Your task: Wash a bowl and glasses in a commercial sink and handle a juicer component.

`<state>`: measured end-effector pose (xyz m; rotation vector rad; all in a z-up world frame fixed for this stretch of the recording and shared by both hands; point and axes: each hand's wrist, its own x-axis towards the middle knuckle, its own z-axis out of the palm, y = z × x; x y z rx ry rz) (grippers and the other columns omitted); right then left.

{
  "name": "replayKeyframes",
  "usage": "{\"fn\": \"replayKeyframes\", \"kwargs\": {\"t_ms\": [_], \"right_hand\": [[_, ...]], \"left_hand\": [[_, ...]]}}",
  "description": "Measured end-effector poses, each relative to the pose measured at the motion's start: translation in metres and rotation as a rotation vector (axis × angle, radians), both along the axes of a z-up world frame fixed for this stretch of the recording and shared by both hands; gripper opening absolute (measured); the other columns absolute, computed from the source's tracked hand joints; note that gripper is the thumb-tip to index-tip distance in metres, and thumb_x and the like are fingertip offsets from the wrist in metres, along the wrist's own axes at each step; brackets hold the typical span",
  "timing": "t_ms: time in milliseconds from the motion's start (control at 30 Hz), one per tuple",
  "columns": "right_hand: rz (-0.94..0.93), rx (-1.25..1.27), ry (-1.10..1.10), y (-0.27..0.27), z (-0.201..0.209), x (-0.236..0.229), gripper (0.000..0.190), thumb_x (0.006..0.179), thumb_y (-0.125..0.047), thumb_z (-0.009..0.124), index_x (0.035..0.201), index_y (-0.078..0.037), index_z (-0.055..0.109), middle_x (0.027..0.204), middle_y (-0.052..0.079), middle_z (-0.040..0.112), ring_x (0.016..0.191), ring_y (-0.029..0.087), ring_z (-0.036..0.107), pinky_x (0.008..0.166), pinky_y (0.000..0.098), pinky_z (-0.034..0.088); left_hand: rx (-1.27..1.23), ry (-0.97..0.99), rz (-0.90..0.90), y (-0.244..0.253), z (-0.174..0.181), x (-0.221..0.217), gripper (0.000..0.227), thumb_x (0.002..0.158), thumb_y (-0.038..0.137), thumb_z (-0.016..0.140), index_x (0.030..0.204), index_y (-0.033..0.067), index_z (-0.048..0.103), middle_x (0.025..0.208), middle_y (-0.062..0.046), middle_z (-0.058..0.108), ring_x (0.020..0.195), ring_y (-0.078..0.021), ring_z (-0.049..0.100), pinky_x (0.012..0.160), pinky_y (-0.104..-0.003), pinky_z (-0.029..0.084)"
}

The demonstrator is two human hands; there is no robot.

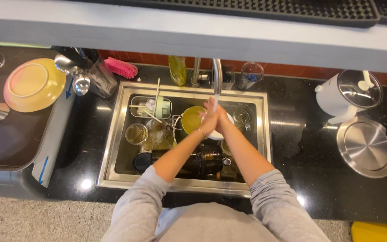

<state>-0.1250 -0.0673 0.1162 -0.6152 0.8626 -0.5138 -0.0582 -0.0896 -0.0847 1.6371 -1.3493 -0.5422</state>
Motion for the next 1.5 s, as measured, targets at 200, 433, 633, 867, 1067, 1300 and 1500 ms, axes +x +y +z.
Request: {"fn": "replayKeyframes", "kwargs": {"t_ms": [200, 433, 633, 867, 1067, 1300, 1500], "right_hand": [[0.162, -0.322, -0.062, 0.0, -0.03, -0.038, 0.042, 0.103, -0.03, 0.048, 0.135, -0.005, 0.059, 0.13, 0.01, 0.066, 0.119, 0.026, 0.064, 0.102, 0.0389, 0.052], [0.009, -0.279, 0.077, 0.007, 0.008, -0.089, 0.039, 0.102, -0.025, 0.051, 0.129, 0.003, 0.057, 0.123, 0.019, 0.067, 0.11, 0.031, 0.071, 0.1, 0.0359, 0.052], [0.046, -0.371, 0.06, 0.001, -0.011, -0.084, 0.039, 0.1, -0.027, 0.052, 0.125, 0.002, 0.06, 0.12, 0.021, 0.07, 0.106, 0.035, 0.073, 0.096, 0.0393, 0.054], [0.588, -1.102, 0.652, 0.03, -0.019, -0.058, 0.036, 0.097, -0.031, 0.063, 0.127, -0.013, 0.067, 0.122, 0.011, 0.069, 0.101, 0.026, 0.067, 0.09, 0.0369, 0.052], [0.502, -0.945, 0.537, 0.017, -0.057, -0.056, 0.033, 0.101, -0.032, 0.06, 0.126, -0.012, 0.068, 0.115, 0.009, 0.074, 0.1, 0.018, 0.067, 0.088, 0.0347, 0.055], [0.335, -0.854, 0.516, -0.004, -0.043, -0.073, 0.028, 0.105, -0.025, 0.054, 0.12, -0.008, 0.07, 0.109, 0.002, 0.075, 0.09, 0.013, 0.066, 0.084, 0.0277, 0.053], [0.197, -0.79, 0.14, -0.01, -0.061, -0.085, 0.028, 0.109, -0.024, 0.054, 0.115, 0.0, 0.069, 0.108, 0.005, 0.071, 0.101, 0.012, 0.066, 0.09, 0.0282, 0.056]], "left_hand": [[0.474, 0.66, -0.103, -0.018, 0.064, 0.042, 0.076, 0.113, 0.056, 0.033, 0.14, -0.0089, 0.061, 0.146, -0.032, 0.065, 0.127, -0.0391, 0.061, 0.104, -0.046, 0.05], [0.401, 1.122, -0.019, -0.01, 0.124, 0.072, 0.09, 0.086, 0.069, 0.049, 0.16, 0.0217, 0.027, 0.168, -0.005, 0.027, 0.14, -0.0331, 0.046, 0.107, -0.06, 0.033], [0.125, 1.438, -0.152, -0.012, 0.15, 0.076, 0.107, 0.085, 0.071, 0.057, 0.166, 0.0178, 0.01, 0.174, -0.002, 0.01, 0.157, -0.0302, 0.013, 0.114, -0.068, 0.02], [0.101, 1.538, -0.179, -0.001, 0.166, 0.076, 0.106, 0.084, 0.07, 0.05, 0.165, 0.0139, 0.009, 0.173, -0.003, 0.012, 0.157, -0.0288, 0.009, 0.116, -0.067, 0.001], [-0.036, 1.727, -0.155, -0.008, 0.168, 0.074, 0.106, 0.086, 0.06, 0.056, 0.164, 0.0097, 0.006, 0.173, -0.006, 0.006, 0.161, -0.0236, 0.009, 0.121, -0.07, 0.008], [-0.235, 1.729, -0.195, -0.015, 0.179, 0.068, 0.1, 0.093, 0.052, 0.056, 0.164, -0.003, 0.012, 0.173, -0.018, 0.013, 0.153, -0.0337, 0.025, 0.112, -0.068, 0.029], [-0.272, 1.666, -0.221, -0.04, 0.185, 0.079, 0.089, 0.095, 0.049, 0.052, 0.162, 0.0054, 0.012, 0.171, -0.017, 0.024, 0.144, -0.0399, 0.038, 0.105, -0.064, 0.036]]}}
